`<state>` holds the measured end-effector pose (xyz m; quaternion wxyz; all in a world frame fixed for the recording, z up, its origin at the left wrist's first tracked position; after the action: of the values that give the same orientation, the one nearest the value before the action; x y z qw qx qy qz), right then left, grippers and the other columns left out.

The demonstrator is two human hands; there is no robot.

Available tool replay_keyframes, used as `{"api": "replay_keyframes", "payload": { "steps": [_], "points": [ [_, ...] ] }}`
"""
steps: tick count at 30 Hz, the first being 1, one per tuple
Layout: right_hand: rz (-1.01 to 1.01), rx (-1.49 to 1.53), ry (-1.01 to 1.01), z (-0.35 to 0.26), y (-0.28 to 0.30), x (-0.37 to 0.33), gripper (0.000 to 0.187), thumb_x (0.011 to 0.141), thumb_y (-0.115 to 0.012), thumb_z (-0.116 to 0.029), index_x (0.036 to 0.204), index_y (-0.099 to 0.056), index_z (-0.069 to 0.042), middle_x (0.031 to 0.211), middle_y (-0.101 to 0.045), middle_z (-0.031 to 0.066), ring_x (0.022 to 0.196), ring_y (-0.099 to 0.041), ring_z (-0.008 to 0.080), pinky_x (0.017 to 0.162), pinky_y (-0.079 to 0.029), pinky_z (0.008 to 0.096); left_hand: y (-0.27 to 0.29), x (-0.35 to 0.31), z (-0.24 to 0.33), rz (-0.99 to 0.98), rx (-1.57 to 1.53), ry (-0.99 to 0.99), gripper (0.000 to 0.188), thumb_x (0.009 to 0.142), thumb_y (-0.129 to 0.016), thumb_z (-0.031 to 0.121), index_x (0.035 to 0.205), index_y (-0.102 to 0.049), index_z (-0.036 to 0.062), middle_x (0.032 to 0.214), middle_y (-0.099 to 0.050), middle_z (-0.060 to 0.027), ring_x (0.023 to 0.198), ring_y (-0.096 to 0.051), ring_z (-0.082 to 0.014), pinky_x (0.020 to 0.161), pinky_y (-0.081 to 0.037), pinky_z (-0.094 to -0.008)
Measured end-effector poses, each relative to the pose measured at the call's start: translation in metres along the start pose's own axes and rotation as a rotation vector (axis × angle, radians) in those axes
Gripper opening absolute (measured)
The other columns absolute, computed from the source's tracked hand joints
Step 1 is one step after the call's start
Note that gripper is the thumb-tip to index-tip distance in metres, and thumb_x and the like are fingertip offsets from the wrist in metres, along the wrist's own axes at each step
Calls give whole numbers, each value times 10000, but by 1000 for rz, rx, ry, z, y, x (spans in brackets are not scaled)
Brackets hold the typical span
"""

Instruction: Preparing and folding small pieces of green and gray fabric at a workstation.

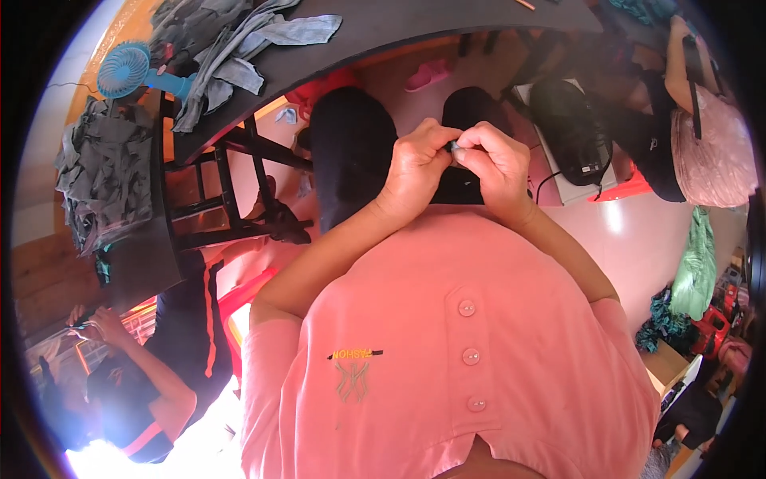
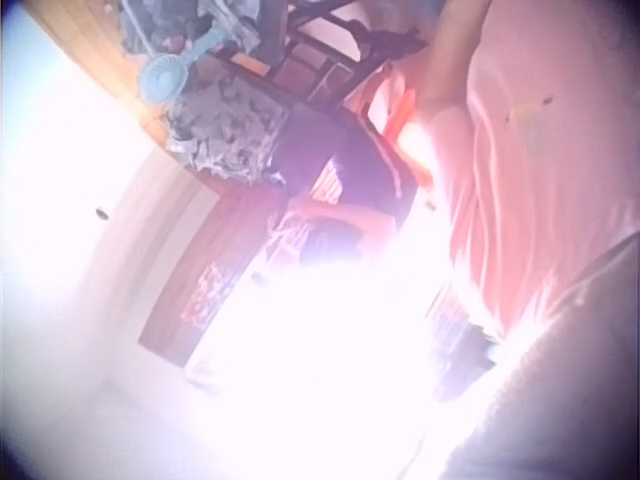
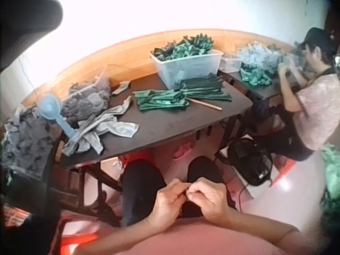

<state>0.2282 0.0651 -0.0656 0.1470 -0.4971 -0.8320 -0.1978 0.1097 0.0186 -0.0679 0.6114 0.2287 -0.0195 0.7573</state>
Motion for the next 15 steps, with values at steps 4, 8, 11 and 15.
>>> {"api": "replay_keyframes", "payload": {
  "steps": [4,8,11,15],
  "points": [
    [-62,-215,251,-29,-10,-2,95,757,-622,64,787,-555,5,699,-545,76,579,-538,156,534,-419,282,4,0,-7,84,-137,67,331,672,-454,-197,853,-653,-5,840,-576,-94,750,-558,-192,667,-464,-272],
    [-93,-262,368,-31,-11,1,132,734,-630,71,798,-547,-9,687,-533,80,551,-516,205,512,-408,301,4,-5,-18,152,-400,217,326,687,-432,-195,858,-628,1,849,-561,-50,746,-526,-111,659,-445,-249],
    [-55,-225,233,-19,-7,2,142,687,-652,31,754,-550,-42,674,-534,89,567,-564,256,496,-430,340,11,-11,-16,290,-469,183,316,717,-450,-186,910,-615,2,835,-553,-27,737,-519,-95,648,-442,-246],
    [-34,-165,373,-28,-9,2,148,711,-643,69,785,-545,-15,687,-534,89,558,-527,232,507,-408,316,6,-3,-10,147,-118,56,303,717,-489,-173,927,-618,3,791,-551,-65,728,-541,-138,652,-445,-261]
  ]
}}
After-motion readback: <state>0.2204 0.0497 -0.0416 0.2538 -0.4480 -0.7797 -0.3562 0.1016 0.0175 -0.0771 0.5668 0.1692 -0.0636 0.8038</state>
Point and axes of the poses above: each hand's wrist, its own x-axis towards the middle knuckle, its own y-axis out of the back of the hand, z = x × y, the point moved 7 cm from there along x, towards the middle knuckle
